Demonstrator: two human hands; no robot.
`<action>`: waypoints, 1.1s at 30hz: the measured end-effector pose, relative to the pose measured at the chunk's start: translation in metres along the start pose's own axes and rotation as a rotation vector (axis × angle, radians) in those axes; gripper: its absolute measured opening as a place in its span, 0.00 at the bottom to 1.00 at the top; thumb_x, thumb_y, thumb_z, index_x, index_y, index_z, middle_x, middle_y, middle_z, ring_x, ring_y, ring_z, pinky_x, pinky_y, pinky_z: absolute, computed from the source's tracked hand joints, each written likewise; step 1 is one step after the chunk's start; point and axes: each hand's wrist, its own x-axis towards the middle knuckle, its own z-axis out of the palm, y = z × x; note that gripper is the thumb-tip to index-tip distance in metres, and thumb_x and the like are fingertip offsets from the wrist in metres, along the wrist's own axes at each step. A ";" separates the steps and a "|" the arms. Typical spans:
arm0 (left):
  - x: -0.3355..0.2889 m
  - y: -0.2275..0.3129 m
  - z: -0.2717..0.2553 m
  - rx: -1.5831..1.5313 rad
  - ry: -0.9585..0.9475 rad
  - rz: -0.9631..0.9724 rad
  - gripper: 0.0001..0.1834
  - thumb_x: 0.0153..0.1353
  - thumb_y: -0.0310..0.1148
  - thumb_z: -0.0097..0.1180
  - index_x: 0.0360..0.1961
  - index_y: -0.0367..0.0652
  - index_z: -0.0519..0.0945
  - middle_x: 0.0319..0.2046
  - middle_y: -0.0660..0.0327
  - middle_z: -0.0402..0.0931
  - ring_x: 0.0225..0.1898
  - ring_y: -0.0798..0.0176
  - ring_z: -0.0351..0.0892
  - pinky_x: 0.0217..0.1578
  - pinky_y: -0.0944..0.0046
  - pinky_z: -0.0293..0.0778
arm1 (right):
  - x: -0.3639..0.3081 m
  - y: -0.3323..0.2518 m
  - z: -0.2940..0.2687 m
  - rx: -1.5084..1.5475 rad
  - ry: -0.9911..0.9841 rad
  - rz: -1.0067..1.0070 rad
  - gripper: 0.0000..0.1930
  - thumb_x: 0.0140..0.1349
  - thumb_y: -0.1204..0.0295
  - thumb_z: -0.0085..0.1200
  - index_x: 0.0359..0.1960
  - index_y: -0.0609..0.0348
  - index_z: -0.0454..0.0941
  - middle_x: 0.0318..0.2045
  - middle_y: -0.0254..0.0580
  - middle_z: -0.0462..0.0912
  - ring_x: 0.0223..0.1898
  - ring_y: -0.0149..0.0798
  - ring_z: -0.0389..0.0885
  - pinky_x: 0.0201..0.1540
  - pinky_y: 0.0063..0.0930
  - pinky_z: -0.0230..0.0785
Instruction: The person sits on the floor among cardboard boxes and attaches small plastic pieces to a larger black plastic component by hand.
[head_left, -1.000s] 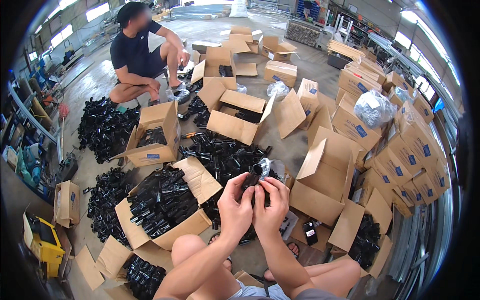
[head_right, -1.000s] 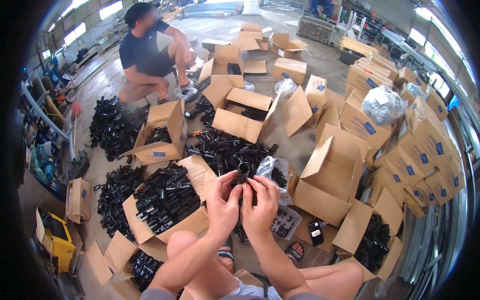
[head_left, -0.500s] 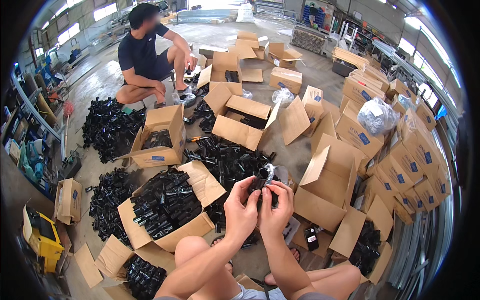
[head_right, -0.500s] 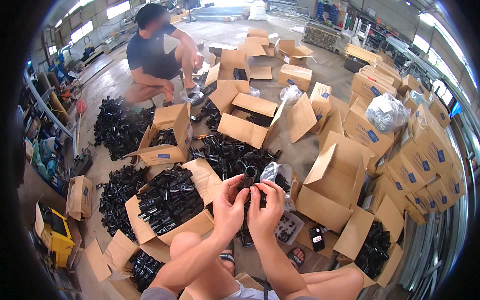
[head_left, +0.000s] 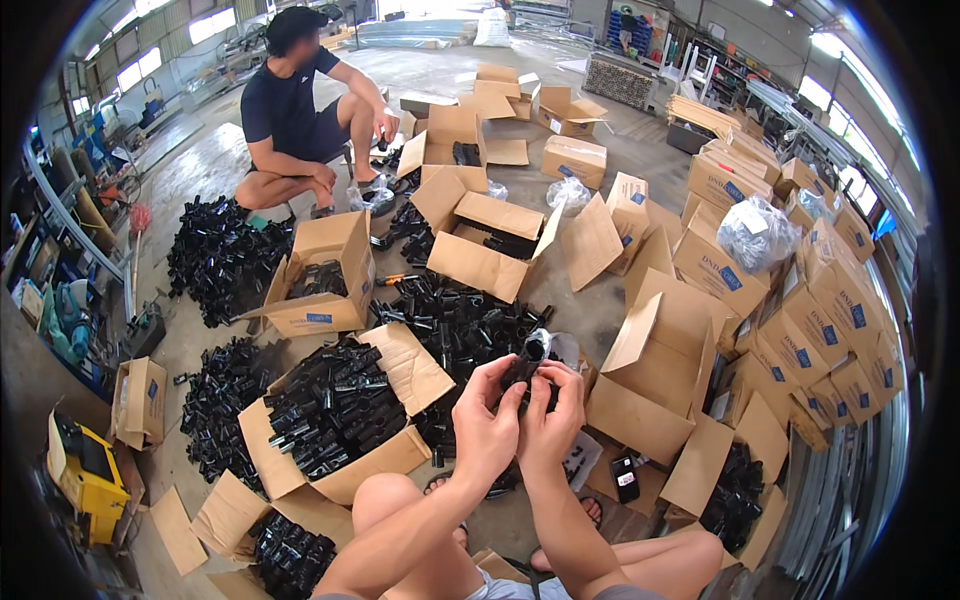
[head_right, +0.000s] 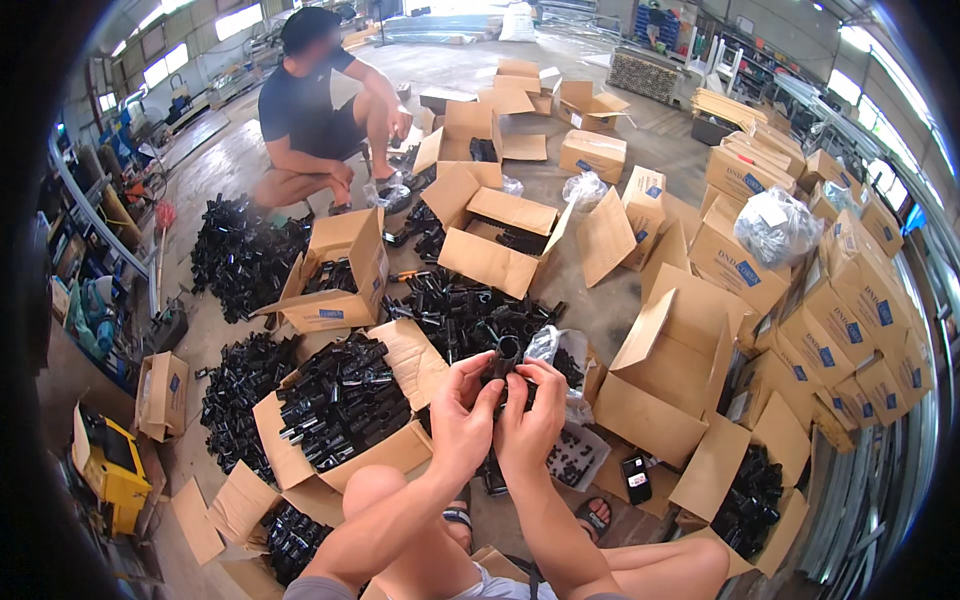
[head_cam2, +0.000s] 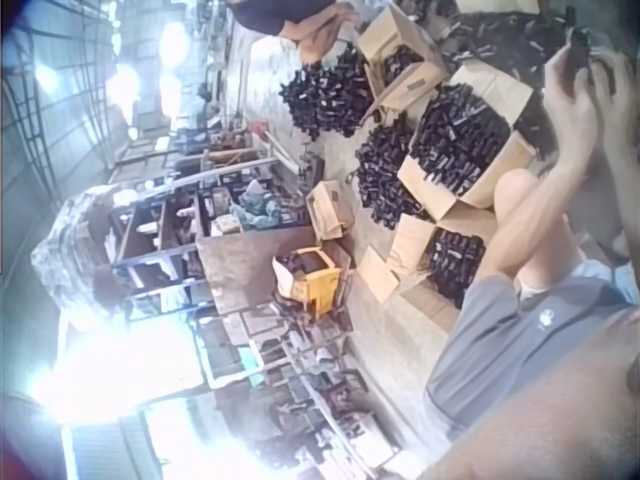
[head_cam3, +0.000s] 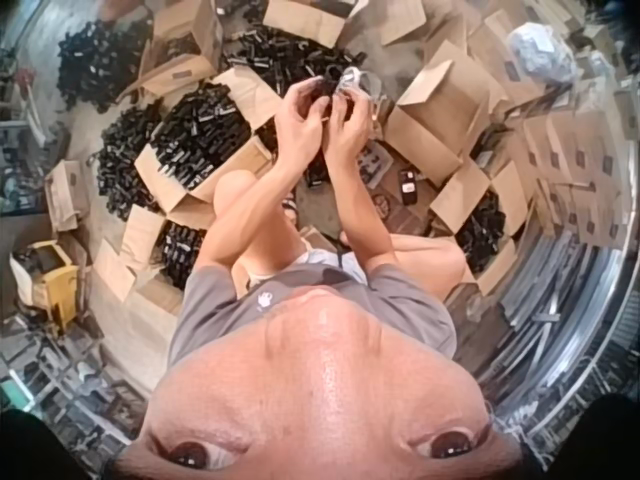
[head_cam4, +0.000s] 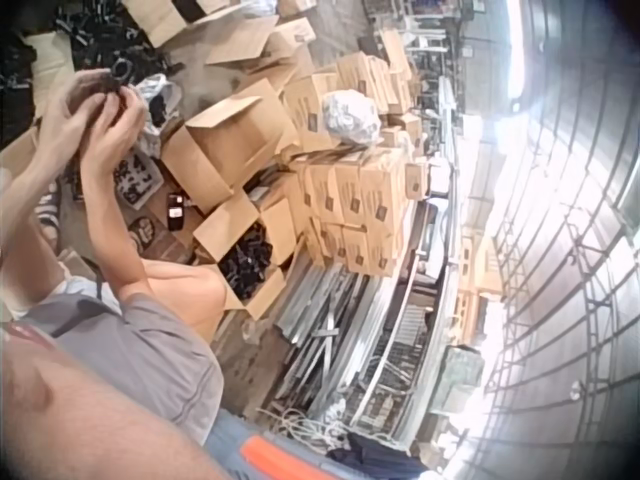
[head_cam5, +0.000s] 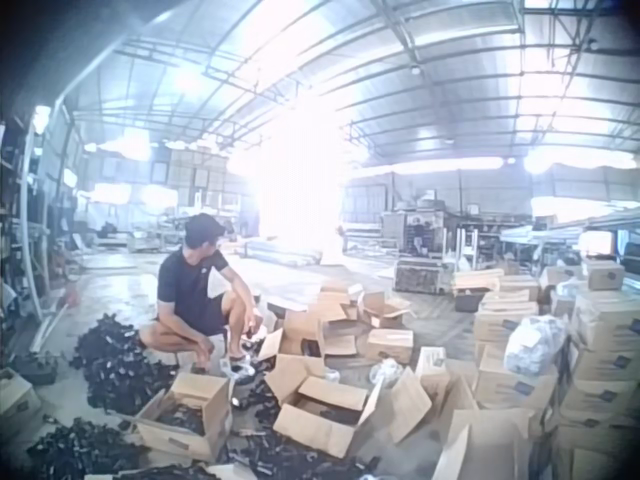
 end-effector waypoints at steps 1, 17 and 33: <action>0.000 0.001 -0.001 -0.004 -0.004 -0.009 0.17 0.67 0.18 0.57 0.57 0.31 0.77 0.49 0.53 0.83 0.49 0.67 0.82 0.51 0.65 0.77 | -0.001 -0.001 -0.001 0.002 0.002 0.001 0.07 0.67 0.74 0.58 0.42 0.65 0.77 0.44 0.51 0.82 0.47 0.52 0.81 0.52 0.42 0.73; 0.000 0.001 0.004 -0.031 -0.011 -0.054 0.18 0.67 0.17 0.56 0.58 0.32 0.76 0.50 0.53 0.81 0.52 0.64 0.81 0.54 0.66 0.76 | -0.001 -0.009 -0.010 0.149 0.000 0.133 0.10 0.65 0.74 0.61 0.45 0.64 0.76 0.43 0.51 0.83 0.46 0.51 0.83 0.50 0.41 0.75; 0.003 -0.007 -0.002 -0.031 0.033 -0.036 0.17 0.68 0.18 0.55 0.57 0.32 0.76 0.49 0.54 0.82 0.50 0.66 0.82 0.52 0.66 0.76 | -0.001 0.003 -0.003 0.084 -0.066 0.005 0.09 0.66 0.74 0.60 0.44 0.64 0.77 0.44 0.51 0.83 0.46 0.53 0.83 0.51 0.41 0.74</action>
